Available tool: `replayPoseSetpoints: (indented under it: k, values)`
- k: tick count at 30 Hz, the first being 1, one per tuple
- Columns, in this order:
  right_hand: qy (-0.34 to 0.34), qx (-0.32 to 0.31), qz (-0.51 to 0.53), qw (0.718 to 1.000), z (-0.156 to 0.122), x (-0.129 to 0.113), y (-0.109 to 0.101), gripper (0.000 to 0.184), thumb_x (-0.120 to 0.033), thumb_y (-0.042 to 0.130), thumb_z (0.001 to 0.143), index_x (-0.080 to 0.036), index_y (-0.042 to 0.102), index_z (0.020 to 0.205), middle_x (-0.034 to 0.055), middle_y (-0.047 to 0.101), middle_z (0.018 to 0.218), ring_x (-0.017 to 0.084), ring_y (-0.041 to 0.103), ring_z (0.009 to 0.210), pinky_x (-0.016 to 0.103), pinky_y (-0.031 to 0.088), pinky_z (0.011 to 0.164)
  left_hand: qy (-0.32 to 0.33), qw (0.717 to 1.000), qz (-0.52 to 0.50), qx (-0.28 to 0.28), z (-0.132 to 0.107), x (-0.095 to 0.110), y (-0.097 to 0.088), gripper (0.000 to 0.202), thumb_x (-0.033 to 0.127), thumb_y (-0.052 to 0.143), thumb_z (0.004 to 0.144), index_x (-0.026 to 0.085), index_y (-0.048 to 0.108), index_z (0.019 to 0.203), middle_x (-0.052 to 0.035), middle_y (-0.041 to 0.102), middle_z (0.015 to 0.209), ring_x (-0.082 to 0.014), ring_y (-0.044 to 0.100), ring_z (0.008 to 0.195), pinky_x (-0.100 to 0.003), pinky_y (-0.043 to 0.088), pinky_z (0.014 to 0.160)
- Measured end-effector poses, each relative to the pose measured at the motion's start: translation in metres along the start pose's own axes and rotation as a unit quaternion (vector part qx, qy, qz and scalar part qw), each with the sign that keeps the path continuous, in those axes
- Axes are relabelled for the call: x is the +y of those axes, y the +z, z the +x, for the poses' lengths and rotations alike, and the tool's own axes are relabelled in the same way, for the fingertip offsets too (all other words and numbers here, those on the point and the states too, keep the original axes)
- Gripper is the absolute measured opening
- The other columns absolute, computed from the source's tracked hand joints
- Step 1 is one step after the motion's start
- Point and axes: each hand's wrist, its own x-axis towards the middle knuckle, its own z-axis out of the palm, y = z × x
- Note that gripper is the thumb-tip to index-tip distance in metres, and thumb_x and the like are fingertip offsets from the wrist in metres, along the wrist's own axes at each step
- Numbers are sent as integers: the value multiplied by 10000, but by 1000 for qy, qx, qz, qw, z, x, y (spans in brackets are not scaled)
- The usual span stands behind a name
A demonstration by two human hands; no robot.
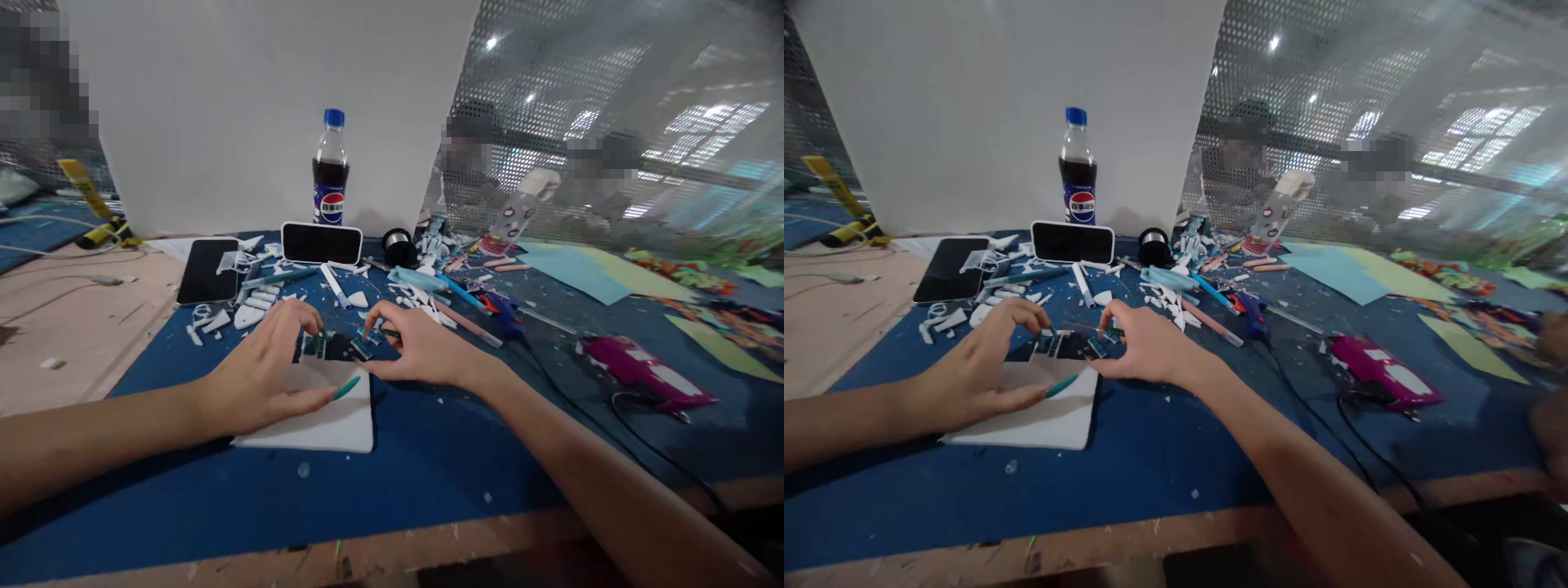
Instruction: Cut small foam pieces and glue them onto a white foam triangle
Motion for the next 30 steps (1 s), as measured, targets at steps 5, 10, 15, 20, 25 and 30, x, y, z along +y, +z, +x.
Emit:
replayPoseSetpoints:
  k: [5,10,15,20,25,30]
  values:
    - [23,15,-19,999,0,-6,3,336,-385,629,750,-189,471,972,-86,313,493,96,305,440,259,211,464,-17,1000,-12,-11,-2,1,0,353,440,519,853,199,356,1054,-117,469,1060,-268,490,978,-424,456,789]
    - [28,28,-27,999,2,-2,3,311,-378,620,757,-192,481,963,-74,335,495,103,319,444,264,220,469,-30,999,-19,-20,0,5,-1,323,448,485,872,203,357,1040,-109,469,1046,-263,487,984,-408,438,809]
    - [28,36,-52,998,3,0,3,309,-383,608,766,-188,488,974,-69,348,500,107,347,439,268,211,469,-32,999,-19,-31,1,6,-2,307,432,469,888,201,336,1040,-104,450,1051,-255,470,1001,-402,427,840]
    - [22,44,-58,997,4,3,3,284,-369,595,791,-187,490,983,-74,334,500,103,348,445,271,208,484,-25,998,-10,-55,2,4,-4,274,406,451,903,196,346,1044,-106,444,1060,-256,453,1000,-410,422,837]
    - [20,66,-63,996,4,3,4,343,-399,603,774,-188,454,999,-72,359,517,110,364,462,270,196,485,-29,997,-5,-71,3,4,-5,253,387,437,911,183,363,1039,-107,452,1064,-255,456,1002,-407,420,840]
    - [62,48,-81,994,3,2,1,506,-472,620,748,-164,426,1100,-45,427,546,139,425,492,266,201,472,-31,997,-11,-71,2,4,-6,268,392,437,908,175,368,1049,-110,452,1068,-257,449,1005,-409,420,838]
